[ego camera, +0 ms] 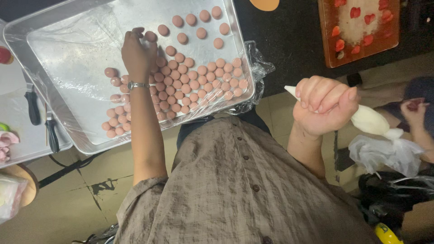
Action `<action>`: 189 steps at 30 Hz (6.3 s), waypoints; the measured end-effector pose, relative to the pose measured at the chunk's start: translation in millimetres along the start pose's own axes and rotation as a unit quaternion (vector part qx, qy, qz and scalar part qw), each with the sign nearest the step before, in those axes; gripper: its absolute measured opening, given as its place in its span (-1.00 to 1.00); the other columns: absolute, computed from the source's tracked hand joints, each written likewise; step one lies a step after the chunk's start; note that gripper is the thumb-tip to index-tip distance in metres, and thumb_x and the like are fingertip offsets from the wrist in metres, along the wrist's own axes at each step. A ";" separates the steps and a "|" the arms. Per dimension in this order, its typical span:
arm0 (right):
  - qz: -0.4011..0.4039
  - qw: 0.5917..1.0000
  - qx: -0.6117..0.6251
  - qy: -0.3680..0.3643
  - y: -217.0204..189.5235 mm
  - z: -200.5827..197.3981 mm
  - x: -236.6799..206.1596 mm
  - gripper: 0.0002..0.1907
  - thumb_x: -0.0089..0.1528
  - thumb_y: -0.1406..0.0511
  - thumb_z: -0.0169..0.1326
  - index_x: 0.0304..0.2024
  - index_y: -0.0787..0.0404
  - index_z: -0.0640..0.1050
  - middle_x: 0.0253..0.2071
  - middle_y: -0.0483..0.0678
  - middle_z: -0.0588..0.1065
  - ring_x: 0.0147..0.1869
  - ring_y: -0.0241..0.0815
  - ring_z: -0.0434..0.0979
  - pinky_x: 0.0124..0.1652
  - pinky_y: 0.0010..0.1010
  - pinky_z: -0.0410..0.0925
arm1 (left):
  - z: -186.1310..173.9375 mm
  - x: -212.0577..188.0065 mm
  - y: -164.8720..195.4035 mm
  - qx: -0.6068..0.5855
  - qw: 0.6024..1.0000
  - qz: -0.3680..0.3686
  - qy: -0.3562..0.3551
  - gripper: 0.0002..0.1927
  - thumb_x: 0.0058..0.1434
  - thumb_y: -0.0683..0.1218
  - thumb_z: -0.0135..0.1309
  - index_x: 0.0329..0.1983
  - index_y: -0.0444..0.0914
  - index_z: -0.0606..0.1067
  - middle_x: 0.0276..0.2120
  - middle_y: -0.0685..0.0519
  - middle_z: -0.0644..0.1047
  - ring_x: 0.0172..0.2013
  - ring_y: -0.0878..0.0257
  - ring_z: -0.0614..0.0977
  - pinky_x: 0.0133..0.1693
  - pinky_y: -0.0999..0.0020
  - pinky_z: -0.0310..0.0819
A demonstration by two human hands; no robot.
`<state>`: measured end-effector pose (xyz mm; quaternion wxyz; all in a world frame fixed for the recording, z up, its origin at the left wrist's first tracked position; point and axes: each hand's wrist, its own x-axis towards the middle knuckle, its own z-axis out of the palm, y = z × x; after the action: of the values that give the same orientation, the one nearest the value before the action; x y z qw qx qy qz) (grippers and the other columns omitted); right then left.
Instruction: The person pipes white cream from a piping bag into small round dough balls, holding each ball in one hand while squeezing the bag with the other, and places the filled ball back on a plastic-lined tray. After filling many balls, the person carries a pink cup to a refrigerator.
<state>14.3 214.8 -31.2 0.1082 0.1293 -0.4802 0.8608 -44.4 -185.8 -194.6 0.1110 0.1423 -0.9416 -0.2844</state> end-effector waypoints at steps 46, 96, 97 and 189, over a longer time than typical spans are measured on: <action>-0.033 0.996 0.035 -0.069 -7.0 37.9 19.1 -0.47 0.46 0.15 -0.28 -0.64 0.10 0.14 -0.71 -0.15 0.17 -0.70 -0.24 0.10 -0.54 -0.36 0.12 | -71.9 -90.0 256.4 -0.245 0.902 0.349 -0.068 -0.70 0.16 -0.14 0.33 -0.08 -0.23 0.51 -0.21 0.11 0.58 -0.34 0.19 0.55 -0.30 0.29 0.39; -0.010 0.998 0.050 0.048 -25.5 4.0 27.1 -0.48 0.42 0.25 -0.20 -0.67 0.16 0.17 -0.69 -0.07 0.20 -0.58 -0.20 0.15 -0.42 -0.32 0.15 | 17.0 -47.1 104.1 0.077 0.992 0.090 -0.044 -0.71 0.29 0.01 0.14 -0.18 -0.32 0.63 -0.31 -0.16 0.59 -0.31 -0.10 0.62 -0.28 0.07 0.49; -0.007 0.997 0.050 0.051 -26.3 3.4 27.2 -0.48 0.43 0.25 -0.20 -0.67 0.16 0.17 -0.69 -0.07 0.20 -0.58 -0.20 0.15 -0.42 -0.32 0.15 | 18.3 -47.6 105.9 0.089 0.991 0.082 -0.055 -0.71 0.29 0.02 0.14 -0.20 -0.32 0.63 -0.31 -0.16 0.59 -0.32 -0.10 0.63 -0.29 0.07 0.49; -0.084 0.996 -0.038 -0.017 -60.5 10.5 32.9 -0.41 0.48 0.17 -0.18 -0.67 0.18 0.19 -0.68 -0.07 0.27 -0.61 -0.16 0.23 -0.48 -0.31 0.18 | -47.4 -93.9 321.4 -0.180 0.896 0.402 -0.056 -0.57 0.07 -0.11 0.39 -0.02 -0.20 0.48 -0.22 0.01 0.57 -0.25 0.07 0.59 -0.22 0.21 0.42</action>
<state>3.3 239.1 33.2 0.1765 0.1795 -0.5018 0.8275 -8.7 77.8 14.2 0.1869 -0.2872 -0.8558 -0.3874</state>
